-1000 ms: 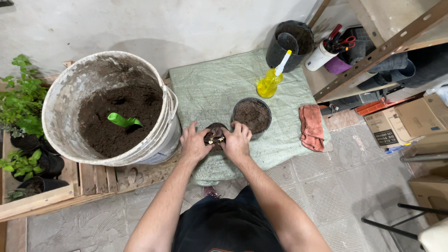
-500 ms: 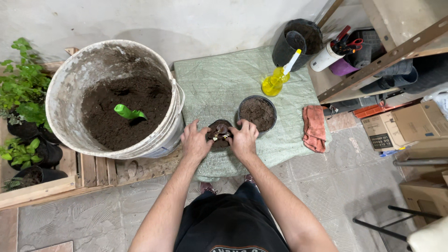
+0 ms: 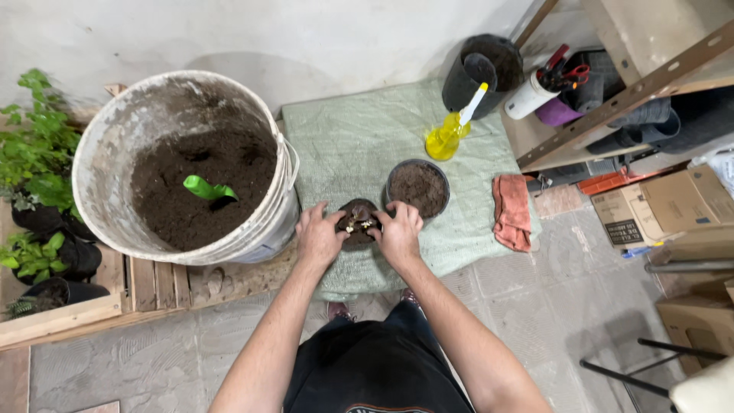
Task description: The person scoops soil into small pots, places bulbs or seeds inside, and waters them using a spray bottle.
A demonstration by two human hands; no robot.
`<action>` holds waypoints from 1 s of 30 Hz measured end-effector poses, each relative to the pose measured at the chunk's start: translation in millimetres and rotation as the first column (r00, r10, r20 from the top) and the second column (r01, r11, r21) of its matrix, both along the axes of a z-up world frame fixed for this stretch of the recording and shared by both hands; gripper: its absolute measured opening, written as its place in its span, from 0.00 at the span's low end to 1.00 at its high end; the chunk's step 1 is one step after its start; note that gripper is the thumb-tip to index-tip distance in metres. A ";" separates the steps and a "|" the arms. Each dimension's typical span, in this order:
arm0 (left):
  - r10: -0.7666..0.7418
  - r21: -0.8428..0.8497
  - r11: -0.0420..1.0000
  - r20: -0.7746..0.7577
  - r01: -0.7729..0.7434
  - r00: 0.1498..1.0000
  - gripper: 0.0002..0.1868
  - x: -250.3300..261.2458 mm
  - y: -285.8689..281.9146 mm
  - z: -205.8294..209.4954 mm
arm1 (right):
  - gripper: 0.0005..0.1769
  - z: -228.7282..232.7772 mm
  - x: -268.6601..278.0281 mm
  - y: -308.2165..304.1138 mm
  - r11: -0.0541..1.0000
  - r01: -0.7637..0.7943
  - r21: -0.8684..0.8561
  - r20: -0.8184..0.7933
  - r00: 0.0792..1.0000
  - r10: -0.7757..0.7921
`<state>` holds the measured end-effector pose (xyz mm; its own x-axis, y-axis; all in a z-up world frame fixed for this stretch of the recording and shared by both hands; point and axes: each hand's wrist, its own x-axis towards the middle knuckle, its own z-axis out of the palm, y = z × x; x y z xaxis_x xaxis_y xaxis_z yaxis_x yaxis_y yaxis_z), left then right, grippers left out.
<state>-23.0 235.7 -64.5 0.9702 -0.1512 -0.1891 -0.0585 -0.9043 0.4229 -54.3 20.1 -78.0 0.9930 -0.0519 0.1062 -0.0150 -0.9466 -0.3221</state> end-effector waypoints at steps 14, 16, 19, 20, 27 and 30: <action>-0.133 -0.355 0.925 0.020 0.131 0.991 0.27 -18.7 1.0 185.8 | 0.19 83.4 22.5 -11.5 0.924 -0.139 0.357 -0.001 0.989 0.150; 0.090 -0.713 0.701 0.077 -0.008 0.993 0.20 -27.1 13.7 227.0 | 0.16 134.1 26.2 5.5 0.823 -0.179 0.539 0.063 0.983 0.172; 0.347 -0.714 0.671 0.064 -0.200 0.936 0.18 -10.3 52.3 259.2 | 0.18 212.5 34.4 52.4 0.724 -0.337 0.603 0.168 0.940 0.297; 0.363 -0.716 0.666 0.066 -0.209 0.929 0.18 3.7 68.5 259.3 | 0.18 229.0 44.8 72.0 0.719 -0.351 0.600 0.171 0.934 0.314; 0.451 -0.893 0.013 -0.396 -0.449 0.800 0.30 31.3 118.8 251.8 | 0.25 271.5 71.7 195.1 0.410 -0.640 0.650 0.524 0.768 0.367; 0.415 -0.885 -0.117 -0.455 -0.450 0.788 0.29 45.1 141.9 227.9 | 0.26 261.4 75.0 221.6 0.373 -0.676 0.636 0.564 0.737 0.373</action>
